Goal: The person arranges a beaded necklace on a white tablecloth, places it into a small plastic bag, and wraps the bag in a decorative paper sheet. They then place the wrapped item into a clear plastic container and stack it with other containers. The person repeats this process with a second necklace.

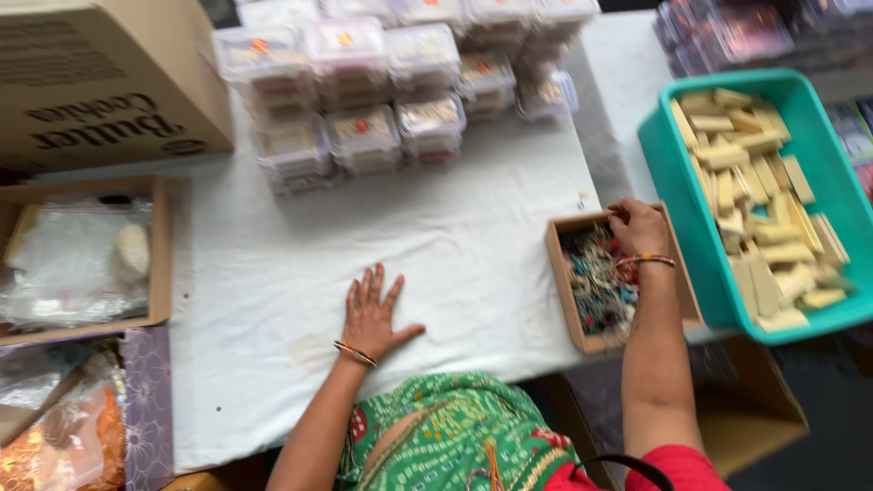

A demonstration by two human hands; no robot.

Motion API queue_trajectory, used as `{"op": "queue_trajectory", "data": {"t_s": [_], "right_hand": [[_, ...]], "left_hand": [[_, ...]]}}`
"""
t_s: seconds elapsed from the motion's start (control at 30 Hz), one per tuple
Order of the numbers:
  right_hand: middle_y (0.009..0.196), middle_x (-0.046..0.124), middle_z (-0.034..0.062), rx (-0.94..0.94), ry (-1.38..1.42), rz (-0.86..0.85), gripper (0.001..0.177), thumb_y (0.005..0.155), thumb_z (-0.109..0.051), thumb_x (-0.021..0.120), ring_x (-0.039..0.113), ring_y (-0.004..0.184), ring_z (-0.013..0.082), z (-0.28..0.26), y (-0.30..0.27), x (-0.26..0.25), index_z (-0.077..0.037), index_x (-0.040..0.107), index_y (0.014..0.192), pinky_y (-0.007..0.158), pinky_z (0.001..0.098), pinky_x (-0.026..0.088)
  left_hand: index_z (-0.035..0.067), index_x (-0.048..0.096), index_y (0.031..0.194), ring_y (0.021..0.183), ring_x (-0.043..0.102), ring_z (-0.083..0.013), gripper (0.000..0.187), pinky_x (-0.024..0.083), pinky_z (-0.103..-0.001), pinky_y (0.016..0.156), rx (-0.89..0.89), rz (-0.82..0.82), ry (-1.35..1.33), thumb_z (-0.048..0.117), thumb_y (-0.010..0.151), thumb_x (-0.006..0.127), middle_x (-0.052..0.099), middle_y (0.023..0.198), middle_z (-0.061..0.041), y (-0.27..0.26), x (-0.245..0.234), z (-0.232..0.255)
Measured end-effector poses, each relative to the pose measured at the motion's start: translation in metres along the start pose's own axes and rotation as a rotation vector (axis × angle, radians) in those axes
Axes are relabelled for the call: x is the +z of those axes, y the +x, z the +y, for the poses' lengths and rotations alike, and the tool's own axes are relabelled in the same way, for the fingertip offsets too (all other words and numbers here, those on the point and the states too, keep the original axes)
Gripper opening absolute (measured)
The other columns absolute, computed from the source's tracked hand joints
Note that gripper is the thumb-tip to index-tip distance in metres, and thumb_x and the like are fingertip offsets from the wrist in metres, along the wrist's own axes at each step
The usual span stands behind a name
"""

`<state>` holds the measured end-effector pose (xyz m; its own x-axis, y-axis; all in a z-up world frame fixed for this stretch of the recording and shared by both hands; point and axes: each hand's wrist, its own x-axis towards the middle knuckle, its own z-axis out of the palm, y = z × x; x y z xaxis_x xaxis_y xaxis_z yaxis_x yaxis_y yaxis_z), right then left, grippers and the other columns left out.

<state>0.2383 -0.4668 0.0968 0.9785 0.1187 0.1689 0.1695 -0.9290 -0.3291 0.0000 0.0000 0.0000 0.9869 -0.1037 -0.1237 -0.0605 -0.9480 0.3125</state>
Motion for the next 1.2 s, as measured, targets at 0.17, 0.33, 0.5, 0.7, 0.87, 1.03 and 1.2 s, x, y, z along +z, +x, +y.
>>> {"op": "queue_trajectory", "data": {"t_s": [0.17,0.33,0.5,0.7,0.87,1.03,1.2], "right_hand": [[0.099,0.077,0.0128,0.413,-0.016,-0.333,0.026,0.088,-0.025,0.079,0.075,0.084,0.0293,0.003,-0.049,-0.021,-0.017,0.077,0.113,0.08,0.0428,0.06],[0.094,0.078,0.0088,0.272,-0.003,-0.252,0.022,0.084,-0.031,0.085,0.075,0.087,0.0248,0.021,-0.071,0.033,-0.015,0.081,0.099,0.082,0.0405,0.059],[0.099,0.066,0.0089,-0.008,0.01,0.001,0.027,0.079,-0.024,0.085,0.069,0.086,0.0295,-0.022,-0.068,0.058,-0.018,0.079,0.104,0.073,0.0438,0.056],[0.098,0.065,0.0117,0.011,-0.089,0.012,0.024,0.075,-0.025,0.089,0.067,0.083,0.0324,-0.018,-0.051,0.067,-0.013,0.078,0.094,0.071,0.0456,0.055],[0.092,0.07,0.0067,0.135,0.544,0.042,0.014,0.088,-0.019,0.083,0.067,0.08,0.0196,0.033,-0.032,0.044,-0.011,0.077,0.097,0.073,0.034,0.055],[0.092,0.072,0.0096,0.279,0.353,0.145,0.015,0.085,-0.02,0.083,0.068,0.079,0.0229,0.035,-0.043,0.003,-0.011,0.079,0.096,0.072,0.0373,0.054],[0.1,0.08,0.0095,0.319,-0.121,-0.469,0.031,0.074,-0.037,0.089,0.075,0.092,0.0281,0.015,-0.076,0.026,-0.017,0.08,0.096,0.086,0.0434,0.059]], "left_hand": [[0.024,0.03,0.159,0.155,0.003,-0.0339,0.11,0.0,-0.055,0.122,-0.006,-0.017,-0.011,0.087,0.073,0.057,0.006,0.168,-0.019,0.006,-0.002,0.0],[0.027,0.041,0.154,0.156,0.007,-0.0315,0.097,0.001,-0.061,0.122,-0.066,-0.069,-0.047,0.074,0.073,0.069,0.008,0.169,-0.017,0.016,-0.024,0.009],[0.026,0.046,0.149,0.153,0.019,-0.0321,0.09,0.005,-0.067,0.119,-0.033,0.002,-0.037,0.064,0.074,0.077,0.012,0.167,-0.015,0.023,-0.044,0.021],[0.026,0.047,0.149,0.143,0.037,-0.0332,0.085,0.011,-0.067,0.119,-0.022,0.012,-0.025,0.059,0.077,0.078,0.014,0.167,-0.015,0.014,-0.046,0.024],[0.026,0.049,0.148,0.142,0.041,-0.0328,0.082,0.014,-0.066,0.118,-0.054,0.017,-0.048,0.058,0.077,0.077,0.018,0.167,-0.016,-0.002,-0.038,0.003],[0.026,0.051,0.147,0.141,0.042,-0.0318,0.08,0.013,-0.065,0.12,-0.157,-0.06,-0.039,0.058,0.079,0.076,0.021,0.167,-0.015,-0.003,-0.046,-0.007],[0.024,0.05,0.148,0.141,0.042,-0.033,0.079,0.012,-0.064,0.12,-0.211,-0.092,-0.068,0.059,0.082,0.074,0.022,0.166,-0.015,-0.003,-0.047,-0.011]]}}
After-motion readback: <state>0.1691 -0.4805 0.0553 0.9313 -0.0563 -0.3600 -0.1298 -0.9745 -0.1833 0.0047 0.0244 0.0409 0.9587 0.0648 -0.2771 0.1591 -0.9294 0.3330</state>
